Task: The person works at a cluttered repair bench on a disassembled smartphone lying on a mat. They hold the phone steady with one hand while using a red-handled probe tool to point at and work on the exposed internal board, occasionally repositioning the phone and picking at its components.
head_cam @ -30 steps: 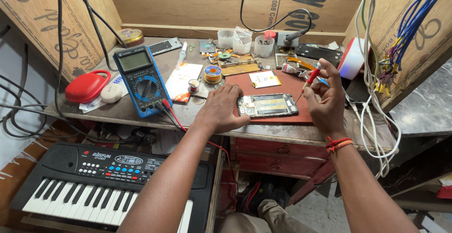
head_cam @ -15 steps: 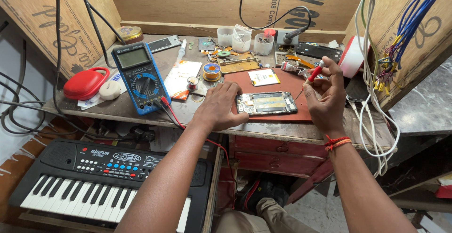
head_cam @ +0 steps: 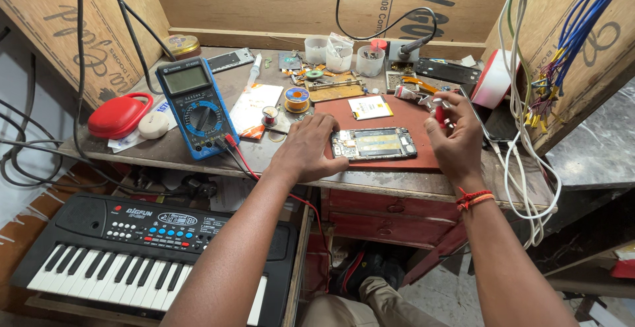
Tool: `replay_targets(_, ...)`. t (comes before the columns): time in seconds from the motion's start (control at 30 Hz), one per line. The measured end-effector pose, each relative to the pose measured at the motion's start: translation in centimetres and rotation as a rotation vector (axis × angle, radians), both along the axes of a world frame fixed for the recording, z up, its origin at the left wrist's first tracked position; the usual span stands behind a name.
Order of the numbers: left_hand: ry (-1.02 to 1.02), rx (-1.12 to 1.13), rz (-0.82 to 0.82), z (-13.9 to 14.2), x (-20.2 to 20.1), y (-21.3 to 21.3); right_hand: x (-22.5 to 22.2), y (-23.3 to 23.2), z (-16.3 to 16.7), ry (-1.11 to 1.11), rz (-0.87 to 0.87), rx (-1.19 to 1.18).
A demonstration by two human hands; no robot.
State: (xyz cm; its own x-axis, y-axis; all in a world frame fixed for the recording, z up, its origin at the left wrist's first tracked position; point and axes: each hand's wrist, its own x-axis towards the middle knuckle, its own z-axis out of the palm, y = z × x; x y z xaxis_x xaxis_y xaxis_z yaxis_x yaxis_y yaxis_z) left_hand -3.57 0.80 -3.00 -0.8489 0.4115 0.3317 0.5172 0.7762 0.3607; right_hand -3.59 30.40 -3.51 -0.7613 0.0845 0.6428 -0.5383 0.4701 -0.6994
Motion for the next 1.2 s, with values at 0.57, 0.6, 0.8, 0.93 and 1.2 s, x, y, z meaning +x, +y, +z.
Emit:
replay_targets(0.57, 0.014, 0.021, 0.004, 0.2, 0.3, 0.2, 0.6, -0.5, 1.0, -0.261, -0.11, 0.141)
replay_targets(0.6, 0.008, 0.013, 0.008, 0.2, 0.3, 0.2, 0.6, -0.5, 0.9, -0.26, -0.117, 0.156)
replay_targets(0.8, -0.003, 0.008, 0.018, 0.3, 0.3, 0.2, 0.3, -0.5, 1.0, -0.282, -0.148, 0.194)
replay_targets(0.93, 0.001, 0.024, 0.014, 0.1, 0.2, 0.2, 0.6, -0.6, 1.1, -0.209, -0.141, 0.24)
replay_targets(1.2, 0.006, 0.021, 0.01, 0.0, 0.1, 0.2, 1.1, -0.9, 0.6, -0.05, -0.052, 0.314)
